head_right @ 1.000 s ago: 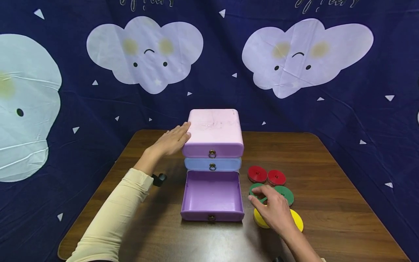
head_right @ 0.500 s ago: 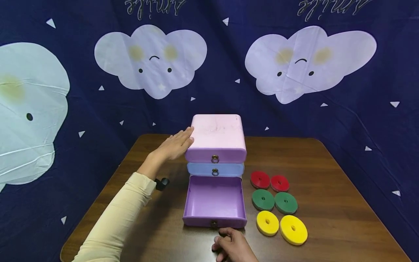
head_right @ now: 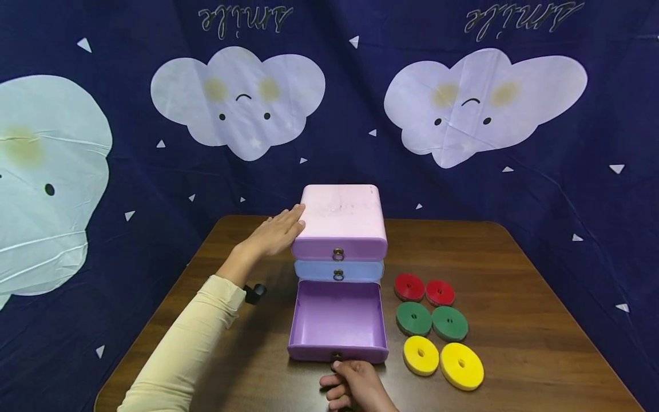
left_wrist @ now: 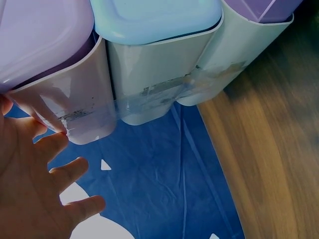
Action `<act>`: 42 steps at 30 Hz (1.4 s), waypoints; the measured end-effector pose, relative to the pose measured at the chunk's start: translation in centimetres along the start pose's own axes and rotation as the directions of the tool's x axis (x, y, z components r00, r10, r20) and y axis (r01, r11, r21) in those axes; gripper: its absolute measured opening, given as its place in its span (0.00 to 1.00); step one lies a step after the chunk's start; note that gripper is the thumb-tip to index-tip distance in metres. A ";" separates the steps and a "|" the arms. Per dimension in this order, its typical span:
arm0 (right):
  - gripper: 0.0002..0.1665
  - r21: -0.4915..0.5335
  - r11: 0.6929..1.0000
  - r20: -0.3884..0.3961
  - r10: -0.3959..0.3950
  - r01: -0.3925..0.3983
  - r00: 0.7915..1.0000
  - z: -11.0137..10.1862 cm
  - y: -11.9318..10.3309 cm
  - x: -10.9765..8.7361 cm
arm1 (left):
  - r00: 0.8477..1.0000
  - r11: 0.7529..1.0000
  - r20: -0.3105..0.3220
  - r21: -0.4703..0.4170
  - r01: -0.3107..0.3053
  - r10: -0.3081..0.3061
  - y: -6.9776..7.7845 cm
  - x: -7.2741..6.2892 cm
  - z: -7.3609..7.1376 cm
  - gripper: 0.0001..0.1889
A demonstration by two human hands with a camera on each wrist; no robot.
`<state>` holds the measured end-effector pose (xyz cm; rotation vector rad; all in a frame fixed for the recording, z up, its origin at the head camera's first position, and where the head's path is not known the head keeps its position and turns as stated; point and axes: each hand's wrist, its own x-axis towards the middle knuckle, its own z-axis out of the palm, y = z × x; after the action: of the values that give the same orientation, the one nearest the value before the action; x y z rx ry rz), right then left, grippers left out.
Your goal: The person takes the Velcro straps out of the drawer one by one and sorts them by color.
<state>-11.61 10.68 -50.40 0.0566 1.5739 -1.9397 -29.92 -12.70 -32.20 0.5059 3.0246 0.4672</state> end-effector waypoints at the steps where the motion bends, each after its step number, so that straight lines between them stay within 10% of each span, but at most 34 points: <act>1: 0.24 0.009 1.000 0.010 0.002 -0.002 1.000 0.0 0.0 0.1 | 1.000 1.000 -0.001 -0.002 0.000 0.000 0.0 0.0 0.0 0.31; 20: 0.17 0.054 0.996 -0.065 -0.064 0.067 0.996 0.6 0.1 1.8 | 1.000 1.000 -0.012 -0.010 0.007 -0.008 -0.3 -0.5 0.6 0.31; 42: 0.18 0.027 0.975 -0.330 -0.198 0.219 0.923 -0.2 -3.7 7.3 | 1.000 0.999 -0.009 -0.034 0.024 -0.024 0.0 0.0 0.5 0.31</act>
<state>-19.32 7.96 -50.23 0.2580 1.7902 -2.2369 -29.84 -12.56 -32.69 0.4665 3.0226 0.5202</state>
